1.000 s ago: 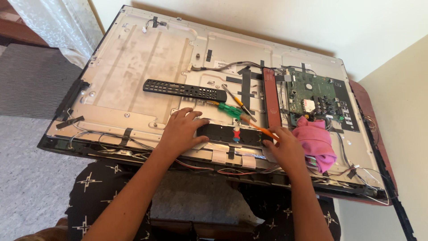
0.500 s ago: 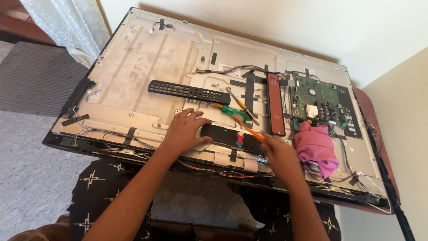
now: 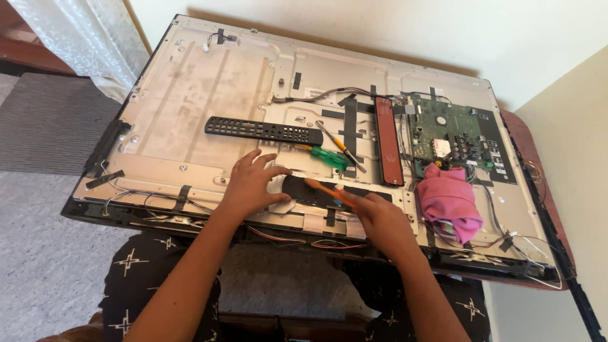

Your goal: The person cleans a disassembled remote control using a small orange brush. They scrub the button membrane and the plastic casing, then flip the remote to clean the other side.

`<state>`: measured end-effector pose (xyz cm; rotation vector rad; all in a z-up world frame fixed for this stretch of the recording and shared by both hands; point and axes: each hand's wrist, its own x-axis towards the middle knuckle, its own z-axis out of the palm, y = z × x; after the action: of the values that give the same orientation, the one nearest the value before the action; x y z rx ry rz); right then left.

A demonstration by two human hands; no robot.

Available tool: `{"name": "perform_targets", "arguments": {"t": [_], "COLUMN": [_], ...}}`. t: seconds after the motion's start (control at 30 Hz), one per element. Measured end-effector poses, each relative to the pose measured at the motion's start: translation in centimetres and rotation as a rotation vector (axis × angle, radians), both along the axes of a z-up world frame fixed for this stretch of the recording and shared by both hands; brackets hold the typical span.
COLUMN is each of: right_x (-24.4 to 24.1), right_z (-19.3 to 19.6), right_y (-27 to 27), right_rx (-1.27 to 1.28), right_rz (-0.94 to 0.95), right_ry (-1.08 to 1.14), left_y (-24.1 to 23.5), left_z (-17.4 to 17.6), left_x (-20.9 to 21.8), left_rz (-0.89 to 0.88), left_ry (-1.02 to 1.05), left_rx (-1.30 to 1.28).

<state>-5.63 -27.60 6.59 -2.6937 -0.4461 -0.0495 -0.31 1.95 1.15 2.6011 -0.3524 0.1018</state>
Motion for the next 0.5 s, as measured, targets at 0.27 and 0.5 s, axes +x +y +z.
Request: {"name": "perform_targets", "arguments": {"t": [0.27,0.5], "right_x": [-0.1,0.8], "right_z": [-1.8,-2.0], "right_y": [3.1,-0.2], "right_rx": [-0.033,0.08], "right_rz": [0.008,0.051], "right_ry": [-0.038,0.03], "left_y": [-0.1,-0.2], "left_z": [0.0,0.5], "left_x": [-0.3,-0.2], "left_rz": [0.016,0.032], "left_ry": [-0.033,-0.084], "left_rx": [0.006,0.053]}}
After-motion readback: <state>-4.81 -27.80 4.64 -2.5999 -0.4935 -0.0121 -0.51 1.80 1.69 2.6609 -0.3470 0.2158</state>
